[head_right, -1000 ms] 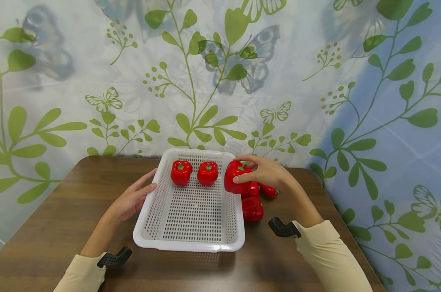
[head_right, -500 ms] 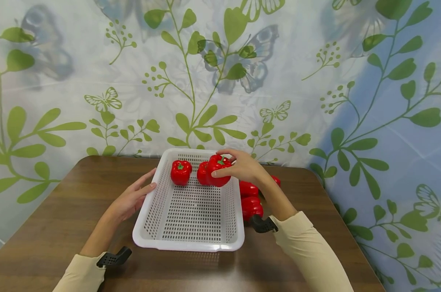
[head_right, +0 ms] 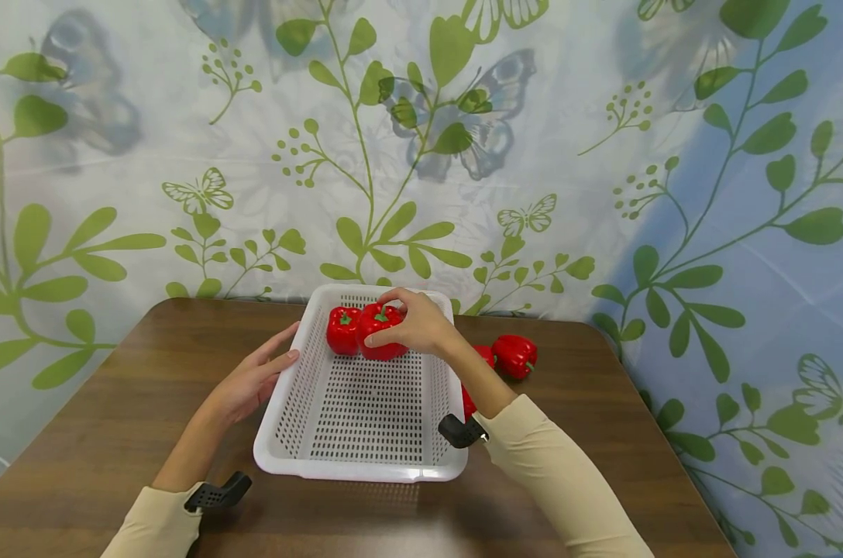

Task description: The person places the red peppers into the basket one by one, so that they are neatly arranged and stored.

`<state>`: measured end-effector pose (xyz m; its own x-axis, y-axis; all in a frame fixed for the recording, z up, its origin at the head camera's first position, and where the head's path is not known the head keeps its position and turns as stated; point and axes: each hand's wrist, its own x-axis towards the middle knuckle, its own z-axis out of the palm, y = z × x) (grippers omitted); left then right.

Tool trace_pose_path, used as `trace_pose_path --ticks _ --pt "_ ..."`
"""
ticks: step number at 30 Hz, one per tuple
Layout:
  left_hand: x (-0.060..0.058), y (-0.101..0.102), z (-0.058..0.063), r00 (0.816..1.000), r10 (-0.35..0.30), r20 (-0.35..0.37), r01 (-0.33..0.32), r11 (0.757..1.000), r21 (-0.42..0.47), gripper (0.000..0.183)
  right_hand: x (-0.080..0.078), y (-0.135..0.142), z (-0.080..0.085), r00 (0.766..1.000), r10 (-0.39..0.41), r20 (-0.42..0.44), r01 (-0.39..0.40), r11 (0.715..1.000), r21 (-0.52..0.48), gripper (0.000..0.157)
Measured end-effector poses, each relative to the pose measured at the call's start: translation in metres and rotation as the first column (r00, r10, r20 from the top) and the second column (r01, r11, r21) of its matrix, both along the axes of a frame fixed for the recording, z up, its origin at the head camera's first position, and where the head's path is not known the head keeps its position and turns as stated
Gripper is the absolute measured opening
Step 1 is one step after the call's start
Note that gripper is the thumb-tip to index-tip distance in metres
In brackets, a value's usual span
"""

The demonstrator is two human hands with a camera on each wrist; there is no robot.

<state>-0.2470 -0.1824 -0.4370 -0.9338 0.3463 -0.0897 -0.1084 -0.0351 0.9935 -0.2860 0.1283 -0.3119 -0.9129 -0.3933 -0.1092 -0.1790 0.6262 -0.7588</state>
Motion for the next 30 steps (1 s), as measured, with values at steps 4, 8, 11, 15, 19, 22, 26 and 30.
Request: trace_pose_path --ticks 4,8,11,15,19,22,26,30 --pt "-0.001 -0.001 0.0 1.0 -0.002 -0.005 0.002 1.0 -0.001 0.065 0.0 -0.015 -0.006 1.0 0.005 -0.017 -0.005 1.0 -0.001 0.069" --pt "-0.001 -0.001 0.0 1.0 -0.006 -0.007 0.006 1.0 -0.002 0.065 0.0 -0.028 -0.014 0.998 0.017 -0.062 -0.014 0.999 0.037 0.07" --pt "-0.001 -0.002 -0.001 1.0 -0.007 -0.009 0.007 1.0 -0.009 0.066 0.001 -0.037 -0.02 0.996 0.031 -0.086 -0.026 0.998 0.059 0.07" --pt "-0.001 -0.002 -0.001 1.0 -0.007 -0.008 0.007 1.0 -0.012 0.066 0.002 -0.047 -0.028 0.995 0.032 -0.09 -0.027 0.998 0.053 0.07" --pt "0.0 -0.001 0.0 1.0 -0.011 -0.004 0.011 1.0 -0.001 0.066 0.003 -0.054 -0.035 0.994 0.043 -0.105 -0.036 0.997 0.068 0.07" --pt "0.001 -0.001 -0.001 1.0 -0.012 -0.005 0.012 1.0 0.009 0.066 0.004 -0.059 -0.04 0.991 0.062 -0.118 -0.051 0.994 0.097 0.071" --pt "0.002 -0.001 -0.001 1.0 -0.015 -0.007 0.016 1.0 0.013 0.066 0.005 -0.063 -0.046 0.992 0.072 -0.102 -0.06 0.991 0.117 0.071" --pt "0.003 0.0 -0.001 1.0 -0.014 -0.01 0.014 1.0 0.003 0.066 0.007 -0.067 -0.049 0.993 0.079 -0.084 -0.067 0.989 0.132 0.071"
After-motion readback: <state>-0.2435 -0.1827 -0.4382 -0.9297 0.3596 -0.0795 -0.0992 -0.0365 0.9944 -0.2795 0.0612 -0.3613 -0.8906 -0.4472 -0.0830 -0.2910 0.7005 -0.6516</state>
